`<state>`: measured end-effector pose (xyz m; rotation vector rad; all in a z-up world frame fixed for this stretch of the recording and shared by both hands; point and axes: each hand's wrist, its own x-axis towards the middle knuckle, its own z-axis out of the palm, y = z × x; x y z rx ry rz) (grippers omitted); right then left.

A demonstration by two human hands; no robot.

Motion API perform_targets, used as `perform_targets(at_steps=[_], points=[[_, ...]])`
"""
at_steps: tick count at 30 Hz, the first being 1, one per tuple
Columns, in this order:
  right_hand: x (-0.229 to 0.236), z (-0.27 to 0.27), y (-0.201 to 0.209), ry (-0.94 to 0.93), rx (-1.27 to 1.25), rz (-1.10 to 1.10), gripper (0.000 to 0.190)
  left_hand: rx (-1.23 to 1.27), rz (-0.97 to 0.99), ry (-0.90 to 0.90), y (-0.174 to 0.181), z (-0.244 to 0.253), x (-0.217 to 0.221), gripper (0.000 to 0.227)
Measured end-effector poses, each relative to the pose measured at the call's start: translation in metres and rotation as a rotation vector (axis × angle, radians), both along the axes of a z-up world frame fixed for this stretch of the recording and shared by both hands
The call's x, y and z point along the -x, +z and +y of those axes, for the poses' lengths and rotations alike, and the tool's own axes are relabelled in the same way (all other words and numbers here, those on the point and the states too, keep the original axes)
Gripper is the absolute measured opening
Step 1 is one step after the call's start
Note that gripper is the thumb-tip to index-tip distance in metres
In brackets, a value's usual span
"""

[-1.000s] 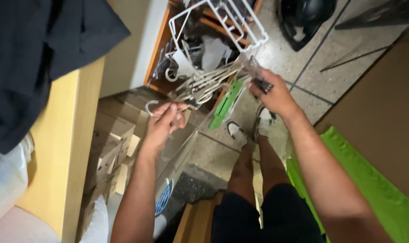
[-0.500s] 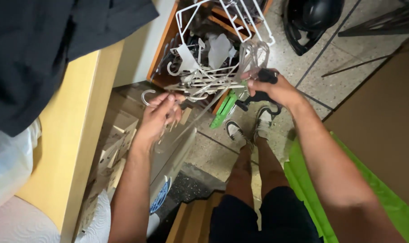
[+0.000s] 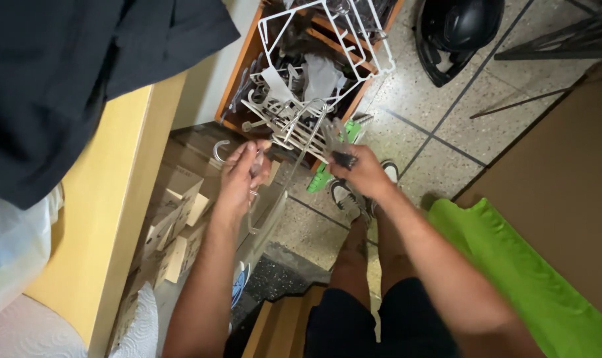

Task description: The person reaches into a drawer filled with mixed hangers and repeatedly pulls out handfuls of white and black plastic hangers. They separate the hangers by hand, holding a growing bundle in one hand while continuing to sort through the drawer contents.

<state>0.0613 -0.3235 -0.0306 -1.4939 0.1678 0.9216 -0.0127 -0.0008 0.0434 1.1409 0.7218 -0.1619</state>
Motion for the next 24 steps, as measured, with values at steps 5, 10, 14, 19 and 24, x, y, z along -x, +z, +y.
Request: perform_targets(at_steps=[5,10,14,19,24], points=[[0.014,0.010,-0.030,-0.034,0.048,-0.179,0.019,-0.148,0.034,-0.032,-0.019,-0.006,-0.005,0.027],[0.013,0.004,-0.081,-0.059,0.072,-0.255,0.018,-0.394,0.017,-0.189,0.018,-0.018,-0.016,0.025],[-0.007,0.017,-0.056,-0.110,0.106,-0.259,0.011,-0.670,0.011,-0.406,0.049,-0.023,-0.006,0.041],[-0.028,0.020,-0.021,-0.268,0.083,-0.141,0.005,-0.870,0.404,-0.799,0.083,-0.028,-0.013,0.042],[-0.026,-0.029,0.054,-0.425,0.091,0.056,0.020,-0.376,0.137,-0.256,0.083,-0.025,0.015,0.035]])
